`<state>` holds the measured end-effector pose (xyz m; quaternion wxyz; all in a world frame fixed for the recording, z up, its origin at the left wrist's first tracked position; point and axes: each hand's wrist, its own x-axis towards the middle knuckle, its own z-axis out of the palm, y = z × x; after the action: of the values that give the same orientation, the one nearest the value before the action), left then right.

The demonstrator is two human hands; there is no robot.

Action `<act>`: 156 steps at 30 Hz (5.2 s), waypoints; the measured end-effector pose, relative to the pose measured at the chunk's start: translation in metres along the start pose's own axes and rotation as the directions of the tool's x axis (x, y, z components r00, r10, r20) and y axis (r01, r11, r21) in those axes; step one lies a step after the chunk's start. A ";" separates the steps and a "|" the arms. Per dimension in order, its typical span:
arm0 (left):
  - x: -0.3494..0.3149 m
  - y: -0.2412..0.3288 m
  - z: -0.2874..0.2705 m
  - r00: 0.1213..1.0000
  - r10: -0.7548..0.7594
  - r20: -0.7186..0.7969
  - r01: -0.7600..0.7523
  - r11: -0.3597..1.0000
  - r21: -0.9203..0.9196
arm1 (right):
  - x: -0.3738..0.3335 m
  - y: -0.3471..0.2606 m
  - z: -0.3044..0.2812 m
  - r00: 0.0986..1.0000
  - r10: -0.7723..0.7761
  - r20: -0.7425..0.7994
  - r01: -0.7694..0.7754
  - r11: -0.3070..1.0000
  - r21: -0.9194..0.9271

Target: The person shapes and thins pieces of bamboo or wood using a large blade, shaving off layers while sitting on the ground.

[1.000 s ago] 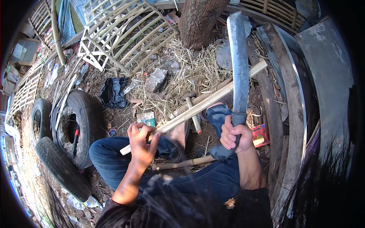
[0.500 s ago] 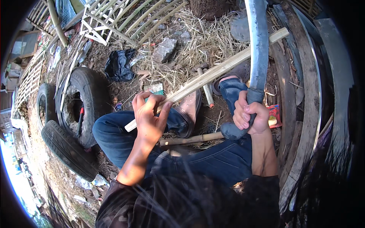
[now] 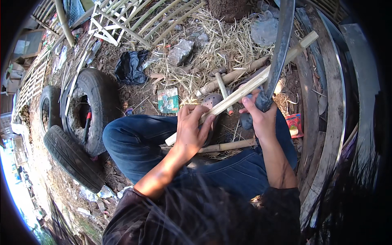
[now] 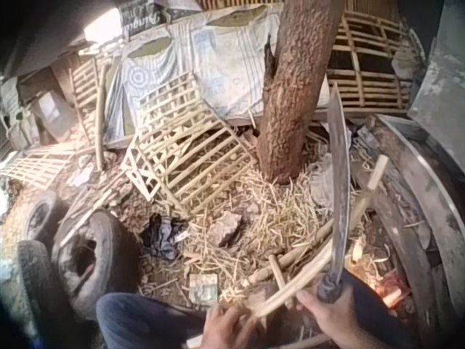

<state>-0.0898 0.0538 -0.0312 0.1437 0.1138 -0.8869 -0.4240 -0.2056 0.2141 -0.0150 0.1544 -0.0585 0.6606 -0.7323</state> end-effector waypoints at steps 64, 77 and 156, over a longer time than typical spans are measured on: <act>-0.119 -0.104 0.112 0.558 -0.248 0.792 -0.757 0.238 0.609 | 0.024 -0.007 -0.029 0.975 -0.059 -0.212 0.126 0.941 0.314; -0.104 -0.143 0.100 0.585 -0.115 0.802 -0.093 0.974 0.207 | 0.033 -0.017 -0.041 0.957 0.010 -0.291 0.113 0.908 0.402; 0.185 -0.125 0.352 0.971 -0.086 0.222 0.095 0.995 -0.029 | 0.057 -0.075 -0.083 0.834 0.077 -0.546 0.215 0.867 0.450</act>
<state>-0.3761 0.1704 -0.3109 0.0270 0.1035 -0.8828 -0.4574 -0.2948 0.2816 0.0420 -0.0585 0.1697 0.4648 -0.8670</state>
